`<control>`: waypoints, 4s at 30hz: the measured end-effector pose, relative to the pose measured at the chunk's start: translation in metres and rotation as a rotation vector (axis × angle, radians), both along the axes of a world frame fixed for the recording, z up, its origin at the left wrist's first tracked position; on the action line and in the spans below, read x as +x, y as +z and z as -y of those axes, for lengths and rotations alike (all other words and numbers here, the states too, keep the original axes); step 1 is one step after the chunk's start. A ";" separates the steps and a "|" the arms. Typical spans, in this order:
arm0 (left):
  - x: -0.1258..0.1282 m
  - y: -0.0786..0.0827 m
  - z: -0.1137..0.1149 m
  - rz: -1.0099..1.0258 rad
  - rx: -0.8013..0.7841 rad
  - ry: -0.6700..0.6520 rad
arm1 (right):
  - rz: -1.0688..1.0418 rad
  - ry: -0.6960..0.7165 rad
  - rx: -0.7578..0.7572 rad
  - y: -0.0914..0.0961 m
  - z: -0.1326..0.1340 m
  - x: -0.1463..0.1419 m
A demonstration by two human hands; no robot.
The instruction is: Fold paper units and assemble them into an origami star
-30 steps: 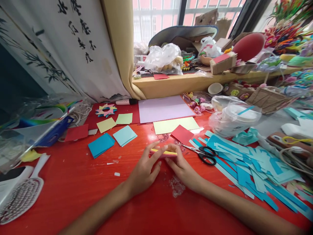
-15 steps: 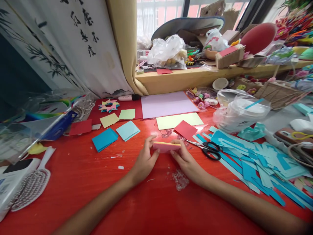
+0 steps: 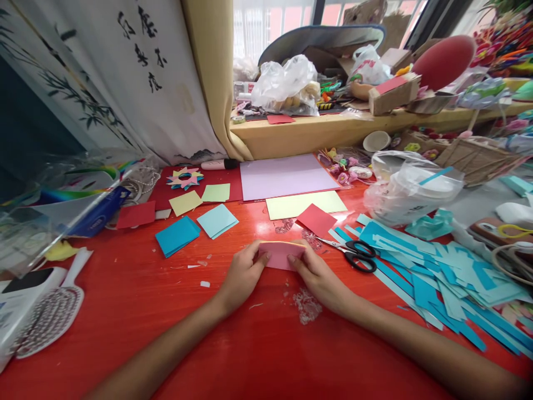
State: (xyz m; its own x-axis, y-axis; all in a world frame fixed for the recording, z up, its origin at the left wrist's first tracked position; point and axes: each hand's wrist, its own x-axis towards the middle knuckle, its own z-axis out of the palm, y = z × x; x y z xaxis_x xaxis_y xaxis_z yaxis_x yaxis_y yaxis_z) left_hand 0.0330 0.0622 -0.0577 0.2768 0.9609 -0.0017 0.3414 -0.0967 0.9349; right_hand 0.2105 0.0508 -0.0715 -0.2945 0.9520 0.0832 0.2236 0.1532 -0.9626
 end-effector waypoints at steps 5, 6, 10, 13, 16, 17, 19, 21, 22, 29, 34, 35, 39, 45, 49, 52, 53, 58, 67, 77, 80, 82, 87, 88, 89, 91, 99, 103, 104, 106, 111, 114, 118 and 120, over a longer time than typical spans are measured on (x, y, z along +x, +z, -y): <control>0.001 -0.001 -0.002 0.233 -0.099 0.055 | -0.151 0.021 -0.081 0.000 -0.003 0.000; 0.001 -0.001 -0.002 0.239 -0.099 0.046 | -0.182 0.029 -0.122 -0.001 -0.003 0.000; 0.002 0.000 -0.002 0.135 -0.096 -0.002 | -0.271 0.037 -0.244 -0.003 -0.004 0.000; 0.002 0.001 -0.001 0.022 -0.084 -0.016 | -0.277 0.051 -0.242 -0.004 -0.004 0.000; 0.002 0.001 0.000 -0.032 -0.063 -0.025 | -0.266 0.069 -0.218 -0.005 -0.005 0.000; 0.002 0.001 0.000 -0.036 -0.063 -0.030 | -0.266 0.074 -0.212 -0.006 -0.005 0.000; 0.002 0.000 0.001 -0.024 -0.071 -0.041 | -0.267 0.078 -0.204 -0.006 -0.005 0.000; 0.002 -0.001 0.001 0.035 -0.074 -0.033 | -0.259 0.080 -0.194 -0.006 -0.005 0.000; 0.002 -0.001 0.001 0.084 -0.067 -0.020 | -0.253 0.080 -0.189 -0.006 -0.005 0.000; -0.001 0.001 -0.001 0.214 0.034 0.177 | -0.159 0.145 -0.165 -0.004 -0.005 0.003; -0.001 0.001 -0.005 0.236 0.004 0.225 | -0.248 0.161 -0.223 -0.003 -0.008 0.005; -0.001 0.000 -0.006 0.248 -0.002 0.239 | -0.264 0.163 -0.234 -0.003 -0.009 0.004; -0.004 -0.006 -0.012 0.322 -0.024 0.293 | -0.307 0.157 -0.229 -0.002 -0.010 0.003; -0.015 -0.011 -0.025 0.403 -0.024 0.361 | -0.322 0.053 -0.165 -0.002 -0.010 0.002; -0.018 -0.012 -0.028 0.416 -0.012 0.357 | -0.341 0.059 -0.200 -0.003 -0.011 0.002; -0.016 -0.012 -0.026 0.356 -0.001 0.313 | -0.355 0.095 -0.221 -0.003 -0.011 0.003; -0.015 -0.012 -0.025 0.316 0.000 0.296 | -0.357 0.106 -0.225 -0.002 -0.011 0.003; -0.011 -0.010 -0.020 -0.078 0.144 0.287 | -0.324 0.115 -0.219 -0.002 -0.011 0.003; -0.004 -0.004 -0.009 -0.359 0.310 0.000 | -0.320 0.088 -0.261 -0.002 -0.012 0.004; -0.003 -0.003 -0.009 -0.442 0.292 -0.049 | -0.249 0.073 -0.249 -0.006 -0.013 0.007; -0.003 -0.002 -0.008 -0.453 0.300 -0.062 | -0.270 0.074 -0.249 -0.005 -0.012 0.006; -0.002 -0.003 -0.008 -0.443 0.298 -0.054 | -0.282 0.081 -0.247 -0.003 -0.012 0.005; -0.003 -0.006 -0.009 -0.386 0.302 -0.033 | -0.285 0.072 -0.207 -0.004 -0.013 0.005; -0.003 -0.006 -0.010 -0.375 0.300 -0.029 | -0.272 0.075 -0.187 -0.005 -0.012 0.005; -0.003 -0.006 -0.010 -0.369 0.294 -0.025 | -0.245 0.076 -0.160 -0.005 -0.012 0.006; -0.004 -0.006 -0.010 -0.367 0.282 -0.019 | -0.142 0.059 -0.093 -0.007 -0.011 0.007; -0.004 -0.009 -0.010 -0.413 0.234 -0.038 | 0.110 0.003 0.044 -0.007 -0.008 0.011; -0.005 -0.009 -0.009 -0.427 0.237 -0.044 | 0.195 -0.043 0.089 -0.006 -0.007 0.011; -0.005 -0.008 -0.009 -0.439 0.243 -0.048 | 0.210 -0.042 0.099 -0.006 -0.007 0.011; -0.005 -0.008 -0.010 -0.475 0.262 -0.057 | 0.239 -0.036 0.111 -0.005 -0.007 0.011; -0.005 -0.009 -0.011 -0.540 0.315 -0.061 | 0.237 -0.009 0.124 -0.005 -0.008 0.010; -0.005 -0.010 -0.011 -0.545 0.324 -0.053 | 0.240 -0.005 0.125 -0.005 -0.008 0.010; -0.006 -0.012 -0.010 -0.550 0.313 -0.059 | 0.252 -0.005 0.121 -0.005 -0.007 0.010; -0.006 -0.012 -0.009 -0.541 0.308 -0.056 | 0.254 -0.004 0.121 -0.005 -0.007 0.010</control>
State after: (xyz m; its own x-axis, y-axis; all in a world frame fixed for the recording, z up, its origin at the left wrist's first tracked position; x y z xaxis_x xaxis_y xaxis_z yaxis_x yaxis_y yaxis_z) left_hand 0.0267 0.0716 -0.0701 0.3640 0.9237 0.1191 0.7454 -0.3656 0.5574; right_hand 0.2210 0.0577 -0.0769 -0.3169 0.9408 0.1204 0.4559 0.2624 -0.8504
